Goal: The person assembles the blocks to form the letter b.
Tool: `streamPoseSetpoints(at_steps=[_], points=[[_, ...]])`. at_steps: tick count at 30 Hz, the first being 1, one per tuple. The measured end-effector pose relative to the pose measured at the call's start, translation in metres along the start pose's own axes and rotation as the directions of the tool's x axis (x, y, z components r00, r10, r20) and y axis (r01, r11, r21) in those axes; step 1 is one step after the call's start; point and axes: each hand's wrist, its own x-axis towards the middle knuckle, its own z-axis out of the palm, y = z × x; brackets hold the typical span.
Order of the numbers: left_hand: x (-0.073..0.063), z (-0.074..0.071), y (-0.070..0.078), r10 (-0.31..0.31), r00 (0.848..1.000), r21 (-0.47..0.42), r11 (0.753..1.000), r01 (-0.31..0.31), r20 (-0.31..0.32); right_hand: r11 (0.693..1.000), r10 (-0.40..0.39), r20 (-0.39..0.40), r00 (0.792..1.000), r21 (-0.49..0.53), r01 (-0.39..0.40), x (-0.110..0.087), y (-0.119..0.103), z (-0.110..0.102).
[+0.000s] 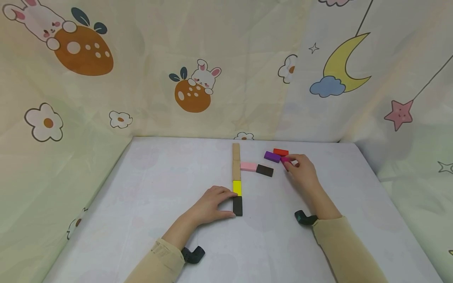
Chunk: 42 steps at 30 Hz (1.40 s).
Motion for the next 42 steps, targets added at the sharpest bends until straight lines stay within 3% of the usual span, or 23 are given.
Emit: streamPoseSetpoints(at_steps=[8, 15, 42], points=[[0.0, -0.001, 0.001, -0.001, 1.0, 0.002, 1.0, 0.001, 0.0, 0.999, 0.04, 0.027, 0.999, -0.008, -0.04, 0.005, 0.017, -0.001], [0.0, -0.001, 0.001, -0.001, 1.0, 0.006, 1.0, 0.001, 0.001, 0.997, 0.067, 0.066, 0.996, -0.053, -0.064, 0.005, 0.014, -0.001], [0.0, 0.0, -0.001, 0.017, 1.0, 0.001, 1.0, -0.017, -0.008, 0.991, 0.061, 0.032, 0.998, -0.117, -0.057, 0.002, 0.013, -0.001]])
